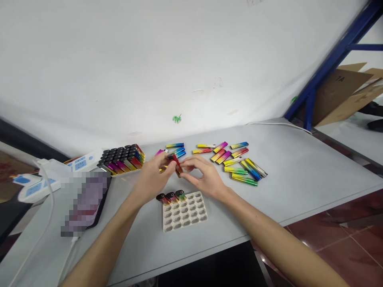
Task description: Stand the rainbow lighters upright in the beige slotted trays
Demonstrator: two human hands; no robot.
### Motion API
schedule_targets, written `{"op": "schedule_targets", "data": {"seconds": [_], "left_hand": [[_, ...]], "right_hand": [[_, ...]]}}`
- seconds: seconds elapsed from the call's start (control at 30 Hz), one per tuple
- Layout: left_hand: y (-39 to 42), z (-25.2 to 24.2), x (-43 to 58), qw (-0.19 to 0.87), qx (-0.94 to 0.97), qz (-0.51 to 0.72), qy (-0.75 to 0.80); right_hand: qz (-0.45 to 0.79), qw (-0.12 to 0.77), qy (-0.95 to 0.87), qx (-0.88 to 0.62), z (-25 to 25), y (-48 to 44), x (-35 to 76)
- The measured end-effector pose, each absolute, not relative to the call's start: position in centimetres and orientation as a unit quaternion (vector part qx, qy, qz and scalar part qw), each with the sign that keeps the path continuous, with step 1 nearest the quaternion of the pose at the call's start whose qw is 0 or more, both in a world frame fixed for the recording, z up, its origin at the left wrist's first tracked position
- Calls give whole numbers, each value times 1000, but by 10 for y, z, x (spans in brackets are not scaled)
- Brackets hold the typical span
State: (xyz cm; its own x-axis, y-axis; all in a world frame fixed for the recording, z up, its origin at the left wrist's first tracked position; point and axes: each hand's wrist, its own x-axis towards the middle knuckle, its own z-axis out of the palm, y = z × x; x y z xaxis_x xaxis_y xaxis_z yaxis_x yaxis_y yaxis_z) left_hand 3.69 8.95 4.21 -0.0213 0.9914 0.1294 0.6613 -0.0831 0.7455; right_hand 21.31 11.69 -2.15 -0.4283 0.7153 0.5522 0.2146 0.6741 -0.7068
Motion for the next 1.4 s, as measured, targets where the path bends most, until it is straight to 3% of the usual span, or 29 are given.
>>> {"op": "schedule_targets", "data": {"seconds": [0.1,0.27,0.5,0.67,0.9,1.17,1.4], "left_hand": [[93,35,26,338,530,454,631],[96,18,7,436,400,579,561],[95,7,3,464,383,599,529],[101,0,1,481,346,605,532],[105,-5,-2,464,317,603,567],[100,4,0,508,331,626,491],[96,1,1,524,340,644,442]], "right_hand": [[170,405,-819,-369,-22,125,220],[-8,284,-717,-636,-31,153,249],[59,139,-655,-740,-49,175,273],[62,149,-687,-708,-48,177,258],[41,272,-695,-665,-22,167,268],[42,103,-648,-753,-48,120,323],[74,106,-677,-725,-49,144,296]]}}
